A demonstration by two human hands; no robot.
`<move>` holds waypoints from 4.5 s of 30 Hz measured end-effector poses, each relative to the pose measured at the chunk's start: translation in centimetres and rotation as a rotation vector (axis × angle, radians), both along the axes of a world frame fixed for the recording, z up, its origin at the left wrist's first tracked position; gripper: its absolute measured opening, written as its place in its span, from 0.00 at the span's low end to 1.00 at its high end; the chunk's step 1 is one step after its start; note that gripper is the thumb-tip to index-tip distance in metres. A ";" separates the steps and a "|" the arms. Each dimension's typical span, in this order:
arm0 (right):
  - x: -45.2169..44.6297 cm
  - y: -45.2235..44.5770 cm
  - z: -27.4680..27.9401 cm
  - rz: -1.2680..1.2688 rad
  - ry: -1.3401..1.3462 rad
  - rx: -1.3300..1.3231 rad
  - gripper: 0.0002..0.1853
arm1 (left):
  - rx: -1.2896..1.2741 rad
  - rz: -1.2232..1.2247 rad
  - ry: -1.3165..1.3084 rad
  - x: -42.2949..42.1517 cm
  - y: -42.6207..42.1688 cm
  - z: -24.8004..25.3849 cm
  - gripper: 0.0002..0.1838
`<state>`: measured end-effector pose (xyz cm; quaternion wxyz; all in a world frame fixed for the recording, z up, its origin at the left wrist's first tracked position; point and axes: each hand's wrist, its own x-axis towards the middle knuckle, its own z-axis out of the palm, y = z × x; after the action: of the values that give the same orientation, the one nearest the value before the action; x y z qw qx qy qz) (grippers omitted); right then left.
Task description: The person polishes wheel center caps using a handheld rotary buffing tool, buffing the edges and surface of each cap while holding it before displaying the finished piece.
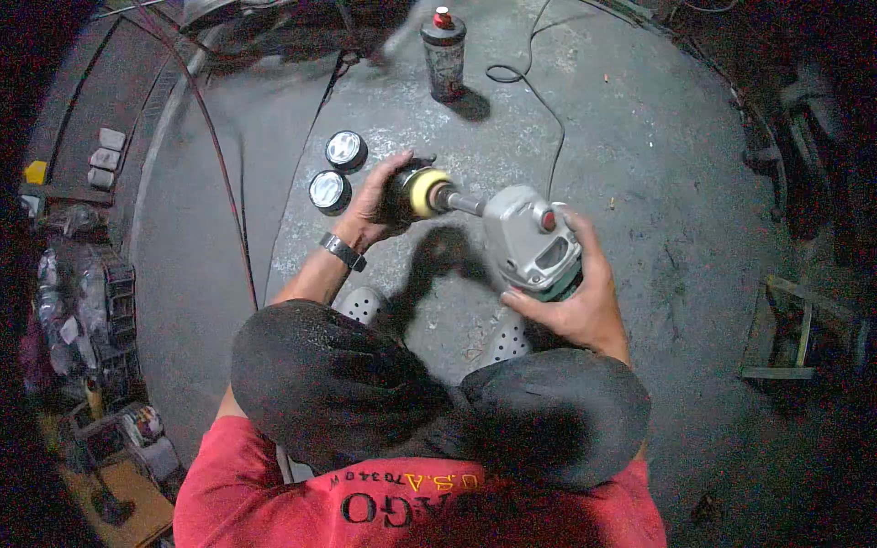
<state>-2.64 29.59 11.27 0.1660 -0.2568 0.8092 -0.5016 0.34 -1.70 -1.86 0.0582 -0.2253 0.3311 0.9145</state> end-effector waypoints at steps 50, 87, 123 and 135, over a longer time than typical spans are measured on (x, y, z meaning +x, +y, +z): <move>0.4 0.0 0.6 0.056 -0.102 -0.035 0.57 | 0.280 0.044 0.117 0.1 -0.8 0.1 0.19; 0.3 0.0 0.1 -0.025 -0.052 -0.040 0.58 | 0.171 0.047 0.075 0.5 -0.3 -0.1 0.20; 0.3 0.1 0.1 0.015 -0.116 -0.085 0.57 | -0.018 -0.003 0.063 0.2 -0.3 0.2 0.24; 0.1 0.1 -0.1 -0.032 -0.146 -0.084 0.58 | 0.061 0.024 0.086 0.1 -0.4 -0.6 0.24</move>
<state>-2.52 29.65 11.16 0.2057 -0.2136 0.7771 -0.5552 0.43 -2.15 -2.42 0.0397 -0.1878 0.3023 0.9337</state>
